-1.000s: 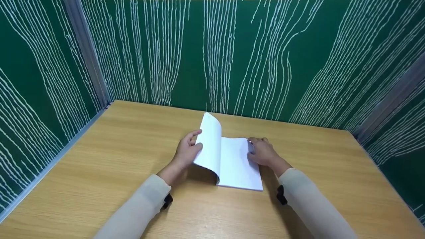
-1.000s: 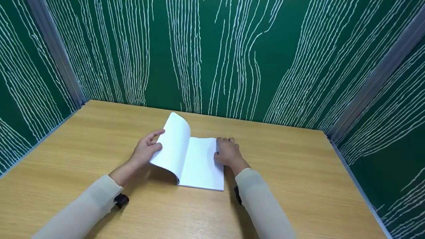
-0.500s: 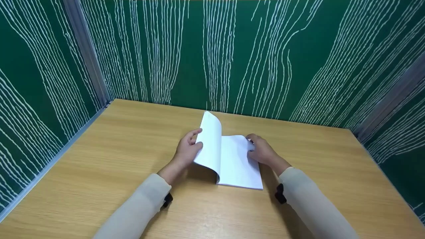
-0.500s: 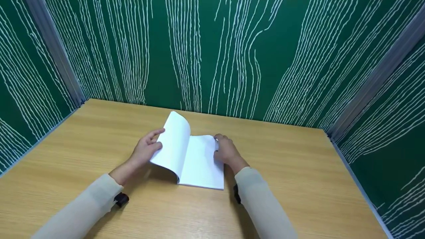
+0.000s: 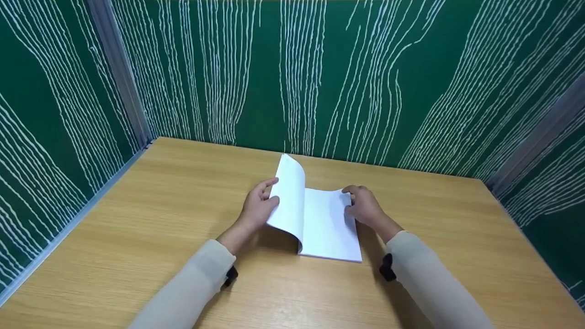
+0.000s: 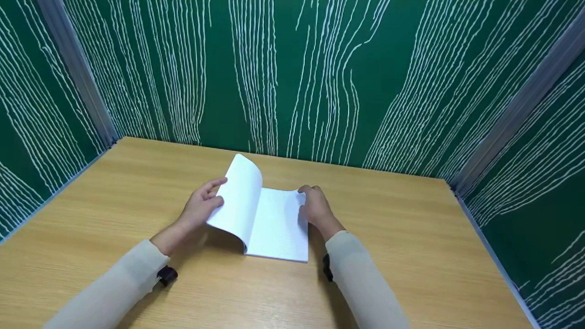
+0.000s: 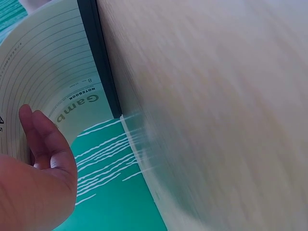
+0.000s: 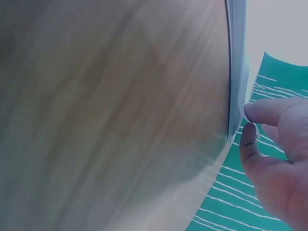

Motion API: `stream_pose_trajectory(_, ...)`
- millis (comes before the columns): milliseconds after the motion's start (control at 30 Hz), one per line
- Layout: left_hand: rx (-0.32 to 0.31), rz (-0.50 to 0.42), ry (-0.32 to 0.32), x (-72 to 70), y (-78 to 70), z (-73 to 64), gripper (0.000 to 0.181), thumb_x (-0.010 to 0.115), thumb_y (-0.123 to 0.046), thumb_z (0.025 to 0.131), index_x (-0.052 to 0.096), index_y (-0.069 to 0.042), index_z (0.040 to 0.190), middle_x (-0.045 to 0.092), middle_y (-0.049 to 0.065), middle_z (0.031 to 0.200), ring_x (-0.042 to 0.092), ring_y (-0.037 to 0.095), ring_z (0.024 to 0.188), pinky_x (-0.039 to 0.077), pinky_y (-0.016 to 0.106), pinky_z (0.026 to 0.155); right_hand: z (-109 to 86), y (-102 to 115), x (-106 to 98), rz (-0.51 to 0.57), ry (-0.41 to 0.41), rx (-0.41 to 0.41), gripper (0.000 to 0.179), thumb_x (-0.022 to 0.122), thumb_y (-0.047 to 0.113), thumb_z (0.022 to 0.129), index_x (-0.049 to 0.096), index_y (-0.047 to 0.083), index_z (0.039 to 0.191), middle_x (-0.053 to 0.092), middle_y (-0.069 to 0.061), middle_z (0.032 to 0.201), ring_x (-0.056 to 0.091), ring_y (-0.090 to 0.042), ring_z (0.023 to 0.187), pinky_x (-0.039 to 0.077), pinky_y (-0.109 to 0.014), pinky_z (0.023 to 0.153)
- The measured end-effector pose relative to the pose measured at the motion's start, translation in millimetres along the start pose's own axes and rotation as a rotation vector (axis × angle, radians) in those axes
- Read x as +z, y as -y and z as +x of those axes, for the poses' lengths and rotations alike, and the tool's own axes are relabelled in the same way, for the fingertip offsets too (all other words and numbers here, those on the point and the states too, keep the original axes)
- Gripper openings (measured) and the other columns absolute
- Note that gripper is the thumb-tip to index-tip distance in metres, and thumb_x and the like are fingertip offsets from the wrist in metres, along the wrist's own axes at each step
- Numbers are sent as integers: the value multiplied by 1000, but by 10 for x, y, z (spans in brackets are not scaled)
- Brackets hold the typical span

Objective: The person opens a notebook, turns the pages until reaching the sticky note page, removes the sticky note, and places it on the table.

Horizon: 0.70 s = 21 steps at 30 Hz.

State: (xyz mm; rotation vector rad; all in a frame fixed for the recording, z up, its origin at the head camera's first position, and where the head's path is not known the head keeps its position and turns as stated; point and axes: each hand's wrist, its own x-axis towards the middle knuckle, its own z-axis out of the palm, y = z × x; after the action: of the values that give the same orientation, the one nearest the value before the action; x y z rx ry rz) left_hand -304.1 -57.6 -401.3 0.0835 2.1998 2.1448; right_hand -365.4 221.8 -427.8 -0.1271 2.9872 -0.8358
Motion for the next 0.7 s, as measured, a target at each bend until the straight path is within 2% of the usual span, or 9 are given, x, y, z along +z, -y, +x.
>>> stream_pose_trajectory(133,-19,-20,8,-5,0,-1,46,48,-14,84,40,-28,126,62,6,98,63,20,81,50,32,68,5,-30,-29,11,13,4,45,58,3,77,49,11,121,44,-11,124,50,-24,97,46,-37,83)
stream_pose_trajectory(300,-47,-34,11,-7,7,4,44,48,-15,84,41,-31,125,61,4,99,62,18,84,50,32,70,0,-49,-49,20,-2,-19,41,56,2,77,53,7,118,43,-12,126,49,-25,101,43,-40,88)
stream_pose_trajectory(400,-25,-43,15,-3,8,1,45,48,-13,84,40,-28,126,62,5,100,63,20,82,51,32,68,-5,-53,-49,22,-16,-37,42,56,1,77,54,11,118,46,-10,123,50,-24,100,45,-38,85)
stream_pose_trajectory(567,-3,-43,11,1,1,-3,46,47,-11,83,41,-24,126,63,6,101,64,20,80,51,33,66,-18,-39,-40,47,-27,-46,60,54,-2,77,40,25,129,47,-7,122,51,-23,96,49,-34,77)
stream_pose_trajectory(700,-27,-41,9,0,-11,4,45,47,-12,84,40,-26,126,62,4,102,64,19,82,50,32,68,-20,-19,-52,64,-37,-36,68,54,-1,78,27,22,136,49,-10,114,51,-23,96,49,-34,78)
